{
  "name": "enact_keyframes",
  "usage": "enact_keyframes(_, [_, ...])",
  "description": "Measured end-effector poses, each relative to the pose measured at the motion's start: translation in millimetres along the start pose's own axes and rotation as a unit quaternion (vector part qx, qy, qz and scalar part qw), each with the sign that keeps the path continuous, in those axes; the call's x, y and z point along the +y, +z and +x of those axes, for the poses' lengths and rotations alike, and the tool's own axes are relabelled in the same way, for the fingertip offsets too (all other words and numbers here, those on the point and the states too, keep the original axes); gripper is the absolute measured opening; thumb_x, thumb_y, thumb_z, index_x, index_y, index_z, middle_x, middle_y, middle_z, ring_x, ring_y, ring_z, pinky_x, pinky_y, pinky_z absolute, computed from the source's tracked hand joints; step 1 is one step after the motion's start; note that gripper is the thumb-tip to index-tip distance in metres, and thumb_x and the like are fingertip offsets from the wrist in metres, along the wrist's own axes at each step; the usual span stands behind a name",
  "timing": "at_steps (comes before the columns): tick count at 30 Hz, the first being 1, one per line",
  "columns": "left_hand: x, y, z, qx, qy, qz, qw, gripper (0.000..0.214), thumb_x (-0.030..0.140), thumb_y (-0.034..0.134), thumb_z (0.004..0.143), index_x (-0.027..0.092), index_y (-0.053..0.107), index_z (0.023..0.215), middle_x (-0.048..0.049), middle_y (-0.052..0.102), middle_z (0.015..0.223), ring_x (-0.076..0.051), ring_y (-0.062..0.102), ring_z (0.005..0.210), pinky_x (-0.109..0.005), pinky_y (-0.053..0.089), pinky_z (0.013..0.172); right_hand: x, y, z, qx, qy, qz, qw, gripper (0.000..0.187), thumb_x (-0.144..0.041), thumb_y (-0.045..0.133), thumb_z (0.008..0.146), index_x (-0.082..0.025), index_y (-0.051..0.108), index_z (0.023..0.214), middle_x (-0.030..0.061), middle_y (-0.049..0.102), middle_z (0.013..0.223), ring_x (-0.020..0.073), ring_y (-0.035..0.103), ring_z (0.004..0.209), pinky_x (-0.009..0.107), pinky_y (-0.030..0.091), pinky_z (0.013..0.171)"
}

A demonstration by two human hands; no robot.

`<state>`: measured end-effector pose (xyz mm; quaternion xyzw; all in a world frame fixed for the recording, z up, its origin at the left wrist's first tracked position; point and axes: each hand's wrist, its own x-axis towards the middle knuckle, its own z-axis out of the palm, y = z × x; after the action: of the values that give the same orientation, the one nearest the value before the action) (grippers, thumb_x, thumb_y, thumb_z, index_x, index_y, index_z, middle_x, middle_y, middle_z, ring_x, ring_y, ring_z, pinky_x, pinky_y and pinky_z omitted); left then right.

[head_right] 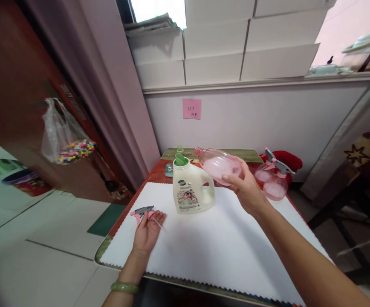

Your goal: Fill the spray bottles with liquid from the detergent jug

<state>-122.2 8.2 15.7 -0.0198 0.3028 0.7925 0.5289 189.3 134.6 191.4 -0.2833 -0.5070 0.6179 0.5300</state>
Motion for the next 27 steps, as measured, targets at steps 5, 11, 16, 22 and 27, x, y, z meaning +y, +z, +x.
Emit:
enact_keyframes(5, [1,-2.9,1,0.0,-0.008,-0.003,1.0,0.033,0.026,0.049,0.103,0.013,0.074,0.086,-0.0128,0.076,0.085,-0.022,0.075,0.084,-0.041,0.059,0.093,-7,6,20,-0.018,0.034,-0.017,0.999,0.074,-0.036,0.088,0.067,-0.03,0.059,0.134,0.0087,0.067,0.134,0.0288,0.071,0.106,0.04,0.063,0.076])
enact_keyframes(11, [2,-2.5,0,-0.003,-0.015,0.002,1.0,0.034,0.025,0.045,0.105,0.014,0.074,0.091,-0.0111,0.077,0.084,-0.02,0.075,0.084,-0.039,0.06,0.092,-16,11,34,-0.035,0.042,-0.047,0.997,0.061,-0.039,0.085,0.069,-0.027,0.066,0.125,0.0071,0.073,0.124,0.0294,0.071,0.109,0.042,0.062,0.084])
enact_keyframes(16, [2,-1.2,0,0.004,-0.014,0.005,1.0,0.034,0.024,0.045,0.104,0.013,0.074,0.091,-0.0117,0.076,0.084,-0.02,0.075,0.083,-0.039,0.061,0.09,-21,13,42,-0.05,0.043,-0.038,0.997,0.055,-0.038,0.085,0.07,-0.027,0.067,0.121,0.006,0.074,0.126,0.0291,0.069,0.116,0.044,0.057,0.097])
enact_keyframes(22, [2,-0.4,-1,0.005,-0.013,0.002,1.0,0.035,0.023,0.045,0.105,0.011,0.074,0.09,-0.0129,0.076,0.084,-0.021,0.075,0.082,-0.039,0.061,0.088,-27,12,48,-0.029,0.039,-0.09,0.995,0.053,-0.042,0.083,0.071,-0.028,0.069,0.12,0.0032,0.075,0.117,0.0264,0.07,0.107,0.039,0.058,0.087])
enact_keyframes(27, [2,-1.9,0,0.003,-0.01,0.006,1.0,0.028,0.023,0.05,0.103,0.012,0.074,0.093,-0.012,0.075,0.085,-0.021,0.075,0.083,-0.039,0.06,0.09,-31,10,54,-0.029,0.043,-0.124,0.991,0.059,-0.047,0.081,0.07,-0.03,0.067,0.125,0.0028,0.074,0.113,0.0261,0.069,0.1,0.037,0.056,0.08])
